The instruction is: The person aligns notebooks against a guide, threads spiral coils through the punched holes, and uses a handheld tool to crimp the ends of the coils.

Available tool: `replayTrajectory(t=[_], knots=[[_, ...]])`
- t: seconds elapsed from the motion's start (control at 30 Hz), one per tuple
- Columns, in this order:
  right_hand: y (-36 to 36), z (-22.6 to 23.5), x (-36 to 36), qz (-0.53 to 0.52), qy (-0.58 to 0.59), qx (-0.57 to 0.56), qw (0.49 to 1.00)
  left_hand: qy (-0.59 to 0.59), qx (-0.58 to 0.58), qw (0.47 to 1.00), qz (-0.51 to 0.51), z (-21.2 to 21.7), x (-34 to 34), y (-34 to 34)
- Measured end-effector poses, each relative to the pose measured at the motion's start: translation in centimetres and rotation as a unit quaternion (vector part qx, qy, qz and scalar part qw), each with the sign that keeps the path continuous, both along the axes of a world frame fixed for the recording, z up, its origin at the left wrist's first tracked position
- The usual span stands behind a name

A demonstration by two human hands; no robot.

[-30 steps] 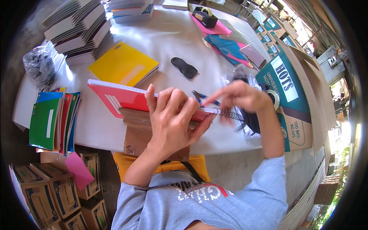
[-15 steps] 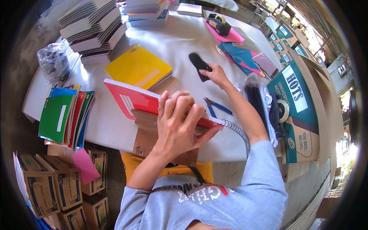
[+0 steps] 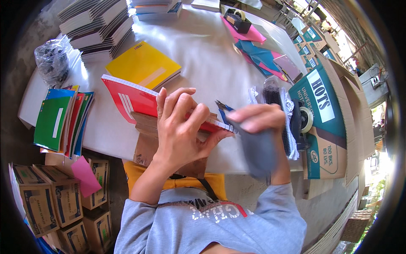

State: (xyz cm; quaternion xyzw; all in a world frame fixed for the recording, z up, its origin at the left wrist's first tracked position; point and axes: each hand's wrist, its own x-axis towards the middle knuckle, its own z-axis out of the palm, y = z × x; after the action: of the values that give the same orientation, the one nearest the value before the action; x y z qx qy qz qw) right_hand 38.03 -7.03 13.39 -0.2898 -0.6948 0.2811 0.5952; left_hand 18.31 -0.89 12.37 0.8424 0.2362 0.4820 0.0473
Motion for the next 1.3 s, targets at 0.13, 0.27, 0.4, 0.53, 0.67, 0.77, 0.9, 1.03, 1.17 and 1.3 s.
replayTrajectory(t=[0.13, 0.27, 0.4, 0.53, 0.67, 0.77, 0.9, 1.03, 1.17, 1.3], knots=[[0.7, -0.7, 0.3, -0.016, 0.001, -0.027, 1.0, 0.009, -0.013, 1.0, 0.002, 0.0, -0.3, -0.4], [1.5, -0.4, 1.5, -0.015, -0.173, -0.001, 0.985, 0.021, -0.037, 0.999, -0.014, -0.2, -0.7, -0.2], [1.0, 2.1, 0.9, 0.055, -0.074, 0.013, 0.996, -0.044, -0.058, 0.997, -0.04, -0.5, -0.2, 0.2], [2.6, 1.0, 1.6, -0.127, -0.266, -0.019, 0.955, -0.085, -0.065, 0.993, -0.058, -1.2, -0.2, 0.2], [2.7, 1.9, 0.0, -0.08, -0.16, 0.004, 0.984, -0.112, -0.057, 0.991, -0.055, -1.6, -0.7, -0.2], [2.9, 1.1, -0.4, -0.18, -0.241, -0.087, 0.95, -0.121, -0.028, 0.992, -0.039, -1.0, -0.6, 0.2], [1.9, 1.7, -0.5, 0.051, -0.154, 0.001, 0.987, -0.121, -0.031, 0.992, -0.019, -1.2, -0.8, 0.8], [1.9, 1.8, -1.3, 0.081, -0.16, -0.037, 0.983, -0.046, -0.02, 0.991, 0.125, -0.5, -2.9, 3.7], [2.7, 0.6, -1.5, 0.084, -0.047, -0.015, 0.995, -0.036, -0.017, 0.995, 0.095, -0.6, -2.9, 3.8], [2.7, 0.6, -1.0, -0.006, -0.142, -0.091, 0.986, -0.077, -0.026, 0.995, 0.065, -0.9, -2.9, 3.7]])
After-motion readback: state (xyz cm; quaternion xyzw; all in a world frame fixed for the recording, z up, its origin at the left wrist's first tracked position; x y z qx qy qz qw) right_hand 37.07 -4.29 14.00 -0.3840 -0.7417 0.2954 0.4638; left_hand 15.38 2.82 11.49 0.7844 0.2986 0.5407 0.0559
